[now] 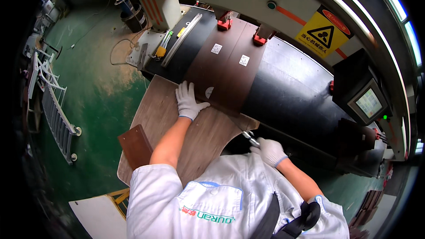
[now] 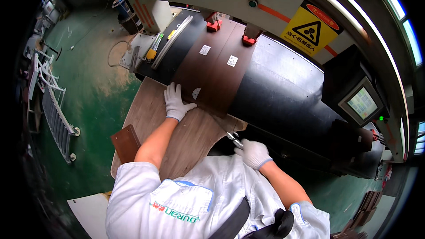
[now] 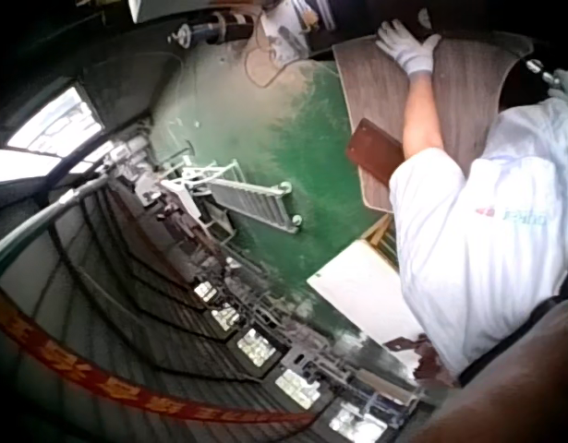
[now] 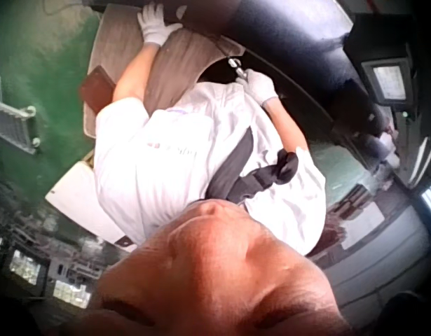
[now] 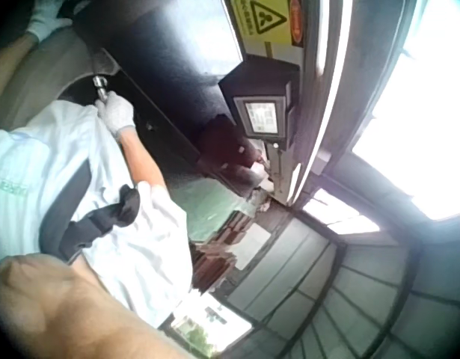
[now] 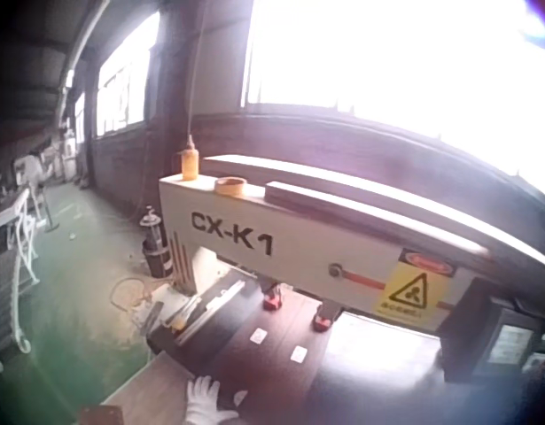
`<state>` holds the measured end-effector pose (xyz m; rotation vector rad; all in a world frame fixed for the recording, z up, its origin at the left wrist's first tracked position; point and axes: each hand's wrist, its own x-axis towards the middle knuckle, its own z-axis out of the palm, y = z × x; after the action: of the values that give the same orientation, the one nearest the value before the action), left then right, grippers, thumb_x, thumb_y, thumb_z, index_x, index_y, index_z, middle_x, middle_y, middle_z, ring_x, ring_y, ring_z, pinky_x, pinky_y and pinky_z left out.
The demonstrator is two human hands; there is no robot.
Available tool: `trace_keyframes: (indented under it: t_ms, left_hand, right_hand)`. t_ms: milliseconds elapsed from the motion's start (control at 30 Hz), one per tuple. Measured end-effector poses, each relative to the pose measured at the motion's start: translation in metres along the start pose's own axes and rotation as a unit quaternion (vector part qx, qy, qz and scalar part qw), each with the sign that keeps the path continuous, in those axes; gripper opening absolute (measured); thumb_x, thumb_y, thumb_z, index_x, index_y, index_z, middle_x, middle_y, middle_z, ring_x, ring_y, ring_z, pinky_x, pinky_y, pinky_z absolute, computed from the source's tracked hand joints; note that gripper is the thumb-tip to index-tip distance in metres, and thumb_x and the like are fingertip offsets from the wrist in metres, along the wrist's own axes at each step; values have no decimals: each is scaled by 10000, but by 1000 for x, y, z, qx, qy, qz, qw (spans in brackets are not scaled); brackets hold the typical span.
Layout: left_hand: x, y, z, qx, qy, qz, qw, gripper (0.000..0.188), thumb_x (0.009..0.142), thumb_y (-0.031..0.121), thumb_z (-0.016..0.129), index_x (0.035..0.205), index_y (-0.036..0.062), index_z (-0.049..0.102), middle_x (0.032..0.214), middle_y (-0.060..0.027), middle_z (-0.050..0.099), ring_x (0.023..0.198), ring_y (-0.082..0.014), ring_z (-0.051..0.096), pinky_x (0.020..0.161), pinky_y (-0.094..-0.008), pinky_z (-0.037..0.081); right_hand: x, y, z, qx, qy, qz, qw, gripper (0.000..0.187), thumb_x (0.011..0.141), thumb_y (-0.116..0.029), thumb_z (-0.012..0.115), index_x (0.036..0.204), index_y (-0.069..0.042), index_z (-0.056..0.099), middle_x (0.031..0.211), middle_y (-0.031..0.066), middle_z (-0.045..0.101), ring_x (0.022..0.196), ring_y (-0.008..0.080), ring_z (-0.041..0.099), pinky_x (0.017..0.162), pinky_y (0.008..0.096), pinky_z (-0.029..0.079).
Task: The person picks up wooden panels from a table, places them on a machine surface, and uses a pneumatic air gun to blow dust off the panels before stacking them on a different pile.
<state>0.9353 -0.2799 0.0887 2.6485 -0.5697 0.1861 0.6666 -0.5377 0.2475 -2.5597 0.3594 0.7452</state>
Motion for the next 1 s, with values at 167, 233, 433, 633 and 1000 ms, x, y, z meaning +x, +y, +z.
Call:
trace_keyframes:
  t_ms: [167,233,433,633,1000]
  left_hand:
    - [-8,15,-3,95,-51,-180,978,1387,611,707,851,1592,-61,241,1629,-265,332,1551,-400,231,1285,-525,106]
    - [-14,4,1,95,-64,-206,972,1415,614,713,849,1600,-74,207,1639,-255,327,1559,-381,227,1291,-510,94]
    - [-10,-2,6,12,12,-162,987,1339,620,674,867,1583,-34,264,1574,-262,417,1523,-366,304,1286,-500,130]
    - [-20,-43,16,-25,82,-129,988,931,729,477,862,1460,30,498,1477,-188,538,1427,-370,424,1232,-516,257]
    - [-17,-36,12,0,119,-50,992,613,859,279,734,1376,0,558,1419,-205,567,1371,-381,474,1197,-524,308]
  right_hand:
    - [22,-43,-6,-5,-68,-73,995,411,944,-413,606,1043,-21,681,919,216,736,875,422,714,806,508,561]
    - [12,-27,-5,-19,-43,9,999,418,945,-414,585,1033,-18,684,919,225,739,886,420,721,819,510,566]
    - [-39,97,56,161,183,265,933,402,976,-418,585,996,-23,659,873,240,733,864,456,713,796,538,554]
    - [-57,110,80,-107,-16,14,994,386,952,-452,616,929,-76,697,830,208,733,797,394,722,722,499,557]
    - [10,168,97,321,253,331,851,535,930,-517,630,965,10,713,953,289,718,982,474,682,858,523,519]
